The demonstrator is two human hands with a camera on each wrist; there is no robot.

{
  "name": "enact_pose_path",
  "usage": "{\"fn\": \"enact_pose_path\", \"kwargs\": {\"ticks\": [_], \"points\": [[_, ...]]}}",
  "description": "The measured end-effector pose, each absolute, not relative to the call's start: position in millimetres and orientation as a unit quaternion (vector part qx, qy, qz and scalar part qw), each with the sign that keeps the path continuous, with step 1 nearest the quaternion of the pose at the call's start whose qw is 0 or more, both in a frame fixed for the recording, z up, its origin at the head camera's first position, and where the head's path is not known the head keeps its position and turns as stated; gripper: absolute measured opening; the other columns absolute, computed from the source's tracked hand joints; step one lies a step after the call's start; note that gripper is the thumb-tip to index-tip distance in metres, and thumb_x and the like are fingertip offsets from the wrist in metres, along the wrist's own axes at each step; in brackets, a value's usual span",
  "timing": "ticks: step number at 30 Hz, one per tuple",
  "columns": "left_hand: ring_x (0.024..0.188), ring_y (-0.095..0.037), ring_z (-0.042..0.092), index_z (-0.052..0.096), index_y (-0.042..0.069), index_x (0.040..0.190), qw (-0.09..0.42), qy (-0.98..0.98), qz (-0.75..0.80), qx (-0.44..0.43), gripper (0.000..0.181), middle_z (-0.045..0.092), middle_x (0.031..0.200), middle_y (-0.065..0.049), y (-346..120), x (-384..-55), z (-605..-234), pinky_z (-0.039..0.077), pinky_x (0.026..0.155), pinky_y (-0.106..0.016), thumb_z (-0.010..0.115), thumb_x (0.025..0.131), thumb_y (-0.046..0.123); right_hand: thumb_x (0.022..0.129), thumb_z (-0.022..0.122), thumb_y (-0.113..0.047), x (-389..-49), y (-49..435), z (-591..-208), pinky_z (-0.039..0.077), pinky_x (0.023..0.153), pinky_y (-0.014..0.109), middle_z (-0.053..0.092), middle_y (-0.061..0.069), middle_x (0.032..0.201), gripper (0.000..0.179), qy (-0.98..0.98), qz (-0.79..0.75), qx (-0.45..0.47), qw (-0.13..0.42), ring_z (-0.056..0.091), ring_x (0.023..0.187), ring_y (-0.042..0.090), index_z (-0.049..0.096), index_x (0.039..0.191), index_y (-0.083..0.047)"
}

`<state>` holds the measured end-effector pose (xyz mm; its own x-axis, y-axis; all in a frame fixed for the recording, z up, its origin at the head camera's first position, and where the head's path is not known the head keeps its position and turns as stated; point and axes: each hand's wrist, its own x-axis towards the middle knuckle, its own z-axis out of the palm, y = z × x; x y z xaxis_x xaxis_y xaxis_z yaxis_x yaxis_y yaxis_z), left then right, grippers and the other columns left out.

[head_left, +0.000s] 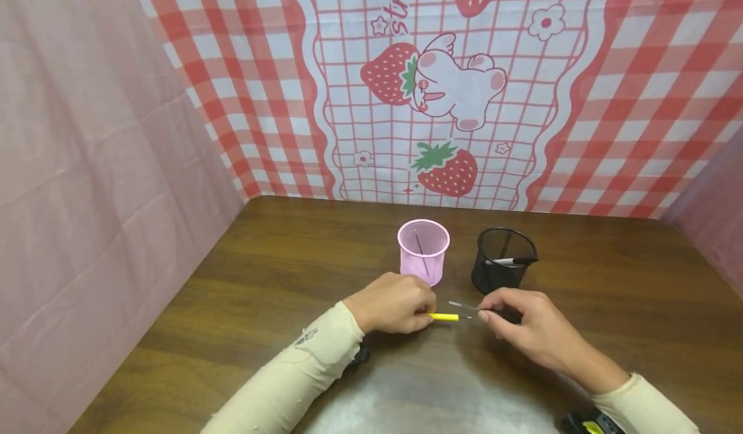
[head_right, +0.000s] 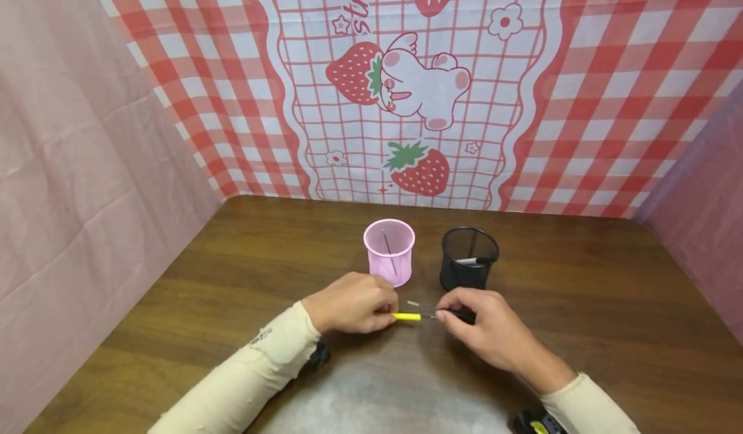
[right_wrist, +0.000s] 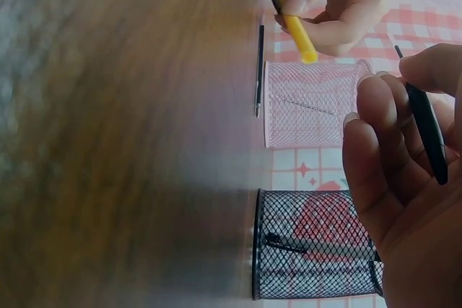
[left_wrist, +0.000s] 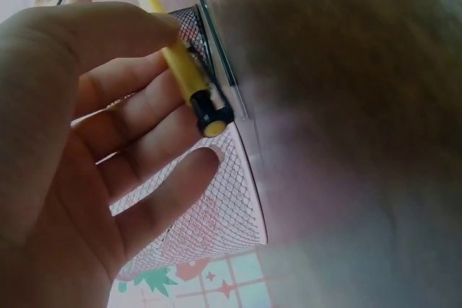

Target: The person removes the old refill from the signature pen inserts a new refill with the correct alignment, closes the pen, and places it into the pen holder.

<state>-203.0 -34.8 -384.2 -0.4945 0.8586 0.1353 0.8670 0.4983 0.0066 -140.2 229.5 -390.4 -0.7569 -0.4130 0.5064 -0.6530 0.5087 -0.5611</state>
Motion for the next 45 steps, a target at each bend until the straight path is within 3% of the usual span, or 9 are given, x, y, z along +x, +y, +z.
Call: {"fn": "enact_pose_path", "kwargs": {"ticks": [17, 26, 33, 45], "points": [[0.07, -0.003, 0.049, 0.067, 0.025, 0.088, 0.119, -0.852, -0.053, -0.507, 0.008, 0.051, 0.084, 0.013, -38.2, -205.4, -382.7, 0.046, 0.058, -0.024, 0.071, 0.083, 0.03, 0.088, 0.076, -0.004, -139.4, 230.2, -389.0, 0.049, 0.053, 0.023, 0.067, -0.006, 0.082, 0.016, -0.853, 0.399, 0.309, 0.131, 0.059, 0.056, 0.003, 0.07, 0.094, -0.017], [0.072, -0.002, 0.049, 0.069, 0.025, 0.091, 0.127, -0.849, -0.071, -0.508, 0.006, 0.052, 0.086, 0.013, -42.0, -208.2, -383.3, 0.045, 0.059, -0.023, 0.071, 0.087, 0.03, 0.088, 0.076, -0.004, -139.7, 230.5, -388.8, 0.049, 0.053, 0.022, 0.066, -0.005, 0.081, 0.016, -0.856, 0.399, 0.303, 0.128, 0.059, 0.056, 0.003, 0.07, 0.093, -0.018], [0.075, 0.001, 0.05, 0.069, 0.027, 0.089, 0.129, -0.848, -0.075, -0.508, 0.009, 0.054, 0.086, 0.014, -44.1, -208.8, -381.9, 0.045, 0.061, -0.022, 0.071, 0.09, 0.035, 0.088, 0.075, -0.004, -138.8, 230.2, -389.0, 0.048, 0.053, 0.021, 0.064, -0.007, 0.07, 0.015, -0.857, 0.401, 0.299, 0.125, 0.058, 0.056, 0.003, 0.07, 0.093, -0.017], [0.072, 0.001, 0.049, 0.07, 0.025, 0.088, 0.161, -0.841, -0.087, -0.508, 0.014, 0.057, 0.084, 0.012, -44.1, -212.0, -380.3, 0.044, 0.061, -0.021, 0.07, 0.092, 0.038, 0.088, 0.075, -0.004, -140.6, 233.5, -387.5, 0.046, 0.051, 0.021, 0.064, -0.007, 0.071, 0.016, -0.861, 0.398, 0.289, 0.134, 0.058, 0.055, 0.003, 0.07, 0.093, -0.018]]}}
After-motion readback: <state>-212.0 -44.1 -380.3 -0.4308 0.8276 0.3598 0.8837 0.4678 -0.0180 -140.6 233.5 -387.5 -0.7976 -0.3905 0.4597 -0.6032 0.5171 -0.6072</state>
